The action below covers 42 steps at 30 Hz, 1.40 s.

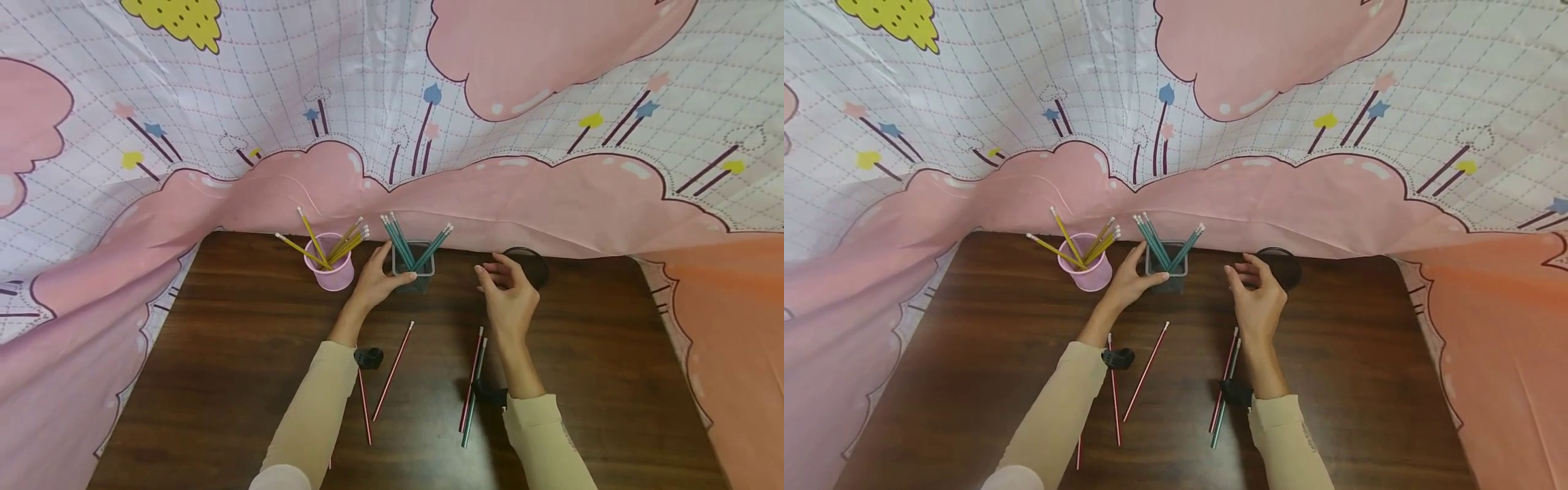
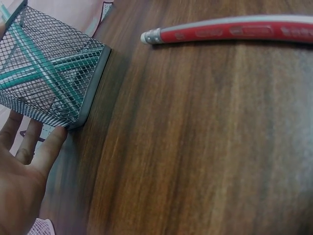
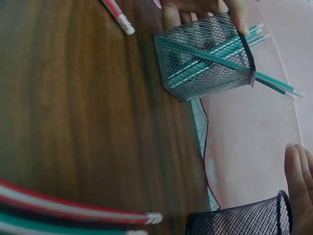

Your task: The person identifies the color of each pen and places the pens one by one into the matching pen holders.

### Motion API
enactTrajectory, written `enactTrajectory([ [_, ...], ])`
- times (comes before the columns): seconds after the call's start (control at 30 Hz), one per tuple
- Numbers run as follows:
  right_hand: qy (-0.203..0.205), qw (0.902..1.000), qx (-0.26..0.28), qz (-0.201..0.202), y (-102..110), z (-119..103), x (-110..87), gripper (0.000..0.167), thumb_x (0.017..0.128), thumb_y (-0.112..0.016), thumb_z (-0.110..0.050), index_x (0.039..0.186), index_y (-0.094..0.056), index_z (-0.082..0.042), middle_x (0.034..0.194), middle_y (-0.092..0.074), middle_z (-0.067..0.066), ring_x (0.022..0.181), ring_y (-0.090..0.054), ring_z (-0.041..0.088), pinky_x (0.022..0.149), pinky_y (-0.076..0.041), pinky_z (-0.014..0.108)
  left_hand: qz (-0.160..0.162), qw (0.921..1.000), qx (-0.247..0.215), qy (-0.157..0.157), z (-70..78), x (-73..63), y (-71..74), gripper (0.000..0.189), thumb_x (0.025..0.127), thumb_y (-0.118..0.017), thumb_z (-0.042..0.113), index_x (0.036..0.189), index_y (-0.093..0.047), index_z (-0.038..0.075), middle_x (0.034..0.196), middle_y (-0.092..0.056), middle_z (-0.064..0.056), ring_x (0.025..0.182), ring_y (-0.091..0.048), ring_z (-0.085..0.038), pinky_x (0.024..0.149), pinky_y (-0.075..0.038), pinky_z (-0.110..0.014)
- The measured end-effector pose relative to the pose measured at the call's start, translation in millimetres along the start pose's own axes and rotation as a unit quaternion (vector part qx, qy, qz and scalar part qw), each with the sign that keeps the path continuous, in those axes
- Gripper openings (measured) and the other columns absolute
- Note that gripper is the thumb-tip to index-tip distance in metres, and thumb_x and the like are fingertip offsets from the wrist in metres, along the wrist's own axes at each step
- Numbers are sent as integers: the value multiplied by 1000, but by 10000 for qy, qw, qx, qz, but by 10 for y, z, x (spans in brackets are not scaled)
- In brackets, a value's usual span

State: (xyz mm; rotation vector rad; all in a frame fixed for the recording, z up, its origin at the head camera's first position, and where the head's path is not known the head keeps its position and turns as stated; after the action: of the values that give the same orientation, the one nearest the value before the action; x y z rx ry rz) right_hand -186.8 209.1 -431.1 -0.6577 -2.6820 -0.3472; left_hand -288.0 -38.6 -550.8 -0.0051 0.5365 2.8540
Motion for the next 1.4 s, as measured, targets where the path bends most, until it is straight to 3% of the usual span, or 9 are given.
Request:
enactTrajectory([
  [0.33,22,10000,-63,-10,105,91,-174,31,84,-76,4,113,-67,10,92,-70,27,70,-69,10,59,-57,19,141,9994,226,-241,38,-6,13,91,79,-82,41,153,-37,11,150,-42,-6,140,-37,-26,107,-44,-43],
  [0.9,-132,9992,-380,32,232,252,-361,29,84,-77,0,110,-69,8,92,-71,26,70,-70,13,58,-56,18,69,9997,10,-231,16,-11,-2,91,81,-81,40,154,-35,11,151,-41,-4,142,-34,-24,111,-39,-43],
  [1.17,-308,9967,-753,12,369,720,-460,29,83,-81,-9,110,-73,-1,90,-74,14,68,-68,8,56,-55,16,76,9998,38,-172,11,-15,2,91,81,-81,39,154,-35,10,152,-40,-4,142,-33,-24,111,-39,-41],
  [1.4,-608,9900,-1261,-192,448,886,-593,30,84,-81,-19,110,-74,-5,89,-74,8,68,-71,13,55,-54,15,101,9998,100,-169,1,-22,6,91,81,-80,39,154,-35,9,152,-40,-4,143,-33,-24,114,-35,-42],
])
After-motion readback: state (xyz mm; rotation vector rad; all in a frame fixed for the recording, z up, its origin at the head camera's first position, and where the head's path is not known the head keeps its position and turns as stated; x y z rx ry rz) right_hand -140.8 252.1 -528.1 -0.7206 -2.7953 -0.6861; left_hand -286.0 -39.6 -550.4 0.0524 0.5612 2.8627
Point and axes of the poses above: each hand's wrist, its own x-axis towards the middle knuckle, its own y-axis out of the back of the hand, z = x × y, the point moved 8 cm from there along x, towards the middle knuckle
